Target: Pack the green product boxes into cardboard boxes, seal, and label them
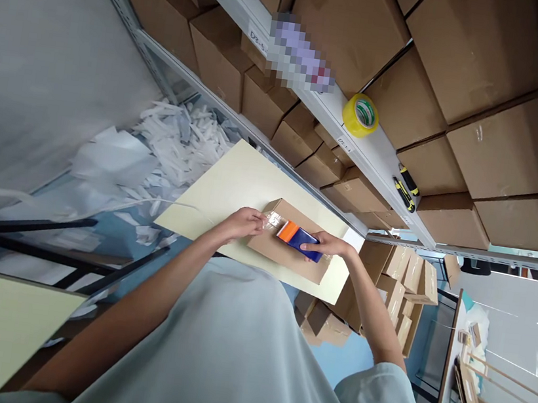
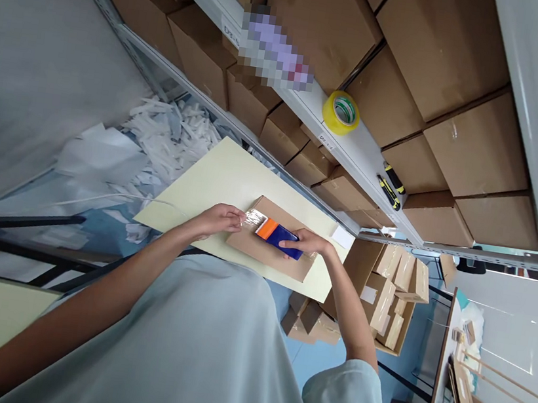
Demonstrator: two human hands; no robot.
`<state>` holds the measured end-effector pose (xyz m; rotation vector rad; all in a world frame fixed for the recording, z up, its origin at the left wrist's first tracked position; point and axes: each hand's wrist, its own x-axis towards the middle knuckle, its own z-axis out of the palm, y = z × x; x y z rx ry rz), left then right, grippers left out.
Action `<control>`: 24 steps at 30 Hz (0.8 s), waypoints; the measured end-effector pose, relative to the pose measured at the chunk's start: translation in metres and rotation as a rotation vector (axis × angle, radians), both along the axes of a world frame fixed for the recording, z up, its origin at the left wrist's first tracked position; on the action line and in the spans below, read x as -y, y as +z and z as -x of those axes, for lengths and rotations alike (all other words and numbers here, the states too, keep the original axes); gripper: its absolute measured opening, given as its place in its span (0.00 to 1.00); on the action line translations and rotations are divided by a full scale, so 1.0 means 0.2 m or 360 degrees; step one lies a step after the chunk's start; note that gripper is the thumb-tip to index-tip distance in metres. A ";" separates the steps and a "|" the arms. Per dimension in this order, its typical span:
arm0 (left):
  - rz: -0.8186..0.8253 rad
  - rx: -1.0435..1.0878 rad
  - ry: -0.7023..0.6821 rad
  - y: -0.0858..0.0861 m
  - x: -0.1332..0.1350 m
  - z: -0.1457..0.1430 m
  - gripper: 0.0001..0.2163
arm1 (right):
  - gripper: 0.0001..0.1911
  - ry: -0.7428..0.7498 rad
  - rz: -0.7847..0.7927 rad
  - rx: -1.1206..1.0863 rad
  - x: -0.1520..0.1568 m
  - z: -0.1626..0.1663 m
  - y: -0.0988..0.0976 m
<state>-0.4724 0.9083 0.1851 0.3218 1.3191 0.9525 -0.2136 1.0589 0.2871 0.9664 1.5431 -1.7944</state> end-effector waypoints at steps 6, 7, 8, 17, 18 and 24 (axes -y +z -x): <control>0.0047 -0.0093 0.0103 -0.05 -0.03 0.11 0.20 | 0.33 -0.0057 0.0020 -0.0048 0.01 0.13 -0.02; 0.0065 -0.0116 0.0100 -0.06 -0.04 0.13 0.19 | 0.34 -0.0061 0.0026 -0.0055 0.01 0.16 -0.03; 0.0081 -0.0136 0.0097 -0.08 -0.04 0.15 0.18 | 0.35 -0.0060 0.0033 -0.0063 0.01 0.18 -0.04; 0.0212 -0.0203 -0.0079 -0.20 -0.10 0.15 0.16 | 0.30 -0.0042 0.0069 -0.0021 0.02 0.27 -0.07; 0.0217 -0.0199 -0.0090 -0.21 -0.10 0.14 0.17 | 0.29 -0.0050 0.0062 0.0002 0.02 0.27 -0.06; 0.0269 -0.0637 -0.0022 -0.22 -0.07 0.12 0.30 | 0.28 -0.0078 0.0053 0.0099 0.04 0.30 -0.04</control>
